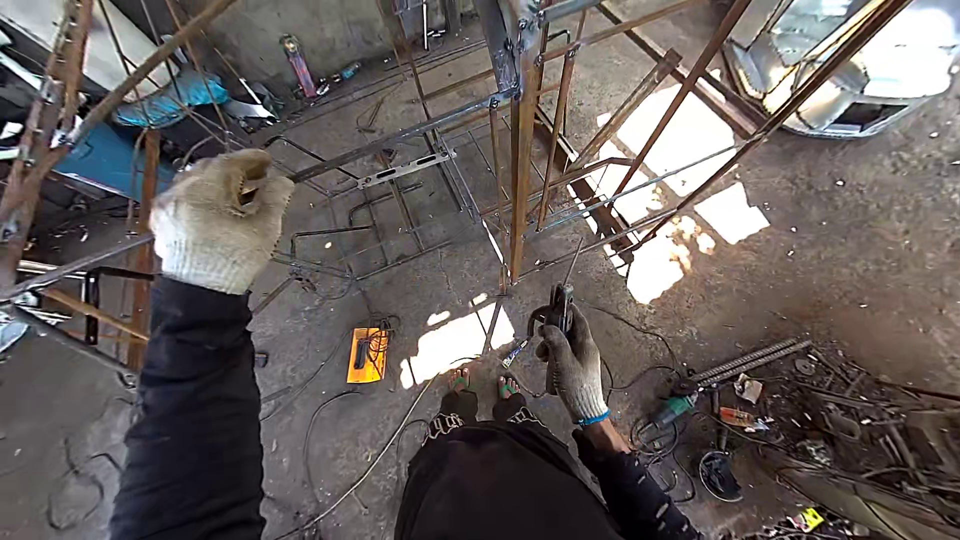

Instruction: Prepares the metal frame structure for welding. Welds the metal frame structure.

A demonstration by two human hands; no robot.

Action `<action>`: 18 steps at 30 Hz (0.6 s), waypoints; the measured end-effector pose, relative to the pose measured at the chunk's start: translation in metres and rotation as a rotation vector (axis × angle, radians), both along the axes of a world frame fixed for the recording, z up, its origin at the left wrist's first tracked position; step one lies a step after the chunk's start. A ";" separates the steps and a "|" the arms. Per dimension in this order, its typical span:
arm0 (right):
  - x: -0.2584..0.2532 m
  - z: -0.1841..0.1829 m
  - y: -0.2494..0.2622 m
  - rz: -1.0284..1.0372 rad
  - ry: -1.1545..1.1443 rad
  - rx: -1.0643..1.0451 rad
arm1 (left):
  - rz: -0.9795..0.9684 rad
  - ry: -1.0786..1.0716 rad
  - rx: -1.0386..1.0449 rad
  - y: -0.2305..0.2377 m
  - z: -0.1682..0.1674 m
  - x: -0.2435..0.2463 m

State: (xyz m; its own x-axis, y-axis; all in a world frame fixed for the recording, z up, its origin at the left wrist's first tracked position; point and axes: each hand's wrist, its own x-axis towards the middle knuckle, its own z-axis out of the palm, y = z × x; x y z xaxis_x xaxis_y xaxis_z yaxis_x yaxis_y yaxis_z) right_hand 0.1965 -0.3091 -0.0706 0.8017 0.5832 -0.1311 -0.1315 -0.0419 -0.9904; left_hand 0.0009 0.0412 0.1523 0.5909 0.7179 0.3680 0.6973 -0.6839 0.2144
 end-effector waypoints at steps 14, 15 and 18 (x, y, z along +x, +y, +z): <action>0.000 -0.013 0.026 0.337 -0.045 -0.146 | 0.067 -0.121 0.142 0.022 -0.039 0.005; -0.005 -0.019 0.030 0.390 -0.052 -0.160 | 0.066 -0.120 0.142 0.024 -0.040 0.004; -0.024 -0.027 0.046 0.560 -0.101 -0.260 | 0.036 -0.104 0.147 0.030 -0.041 0.002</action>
State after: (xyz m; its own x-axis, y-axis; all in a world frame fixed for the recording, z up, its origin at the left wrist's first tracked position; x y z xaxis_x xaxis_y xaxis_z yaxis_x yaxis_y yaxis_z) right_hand 0.1727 -0.2630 -0.0976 0.3998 0.8774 -0.2653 0.0736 -0.3192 -0.9448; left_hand 0.0033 0.0712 0.1116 0.5193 0.6716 0.5285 0.7010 -0.6885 0.1861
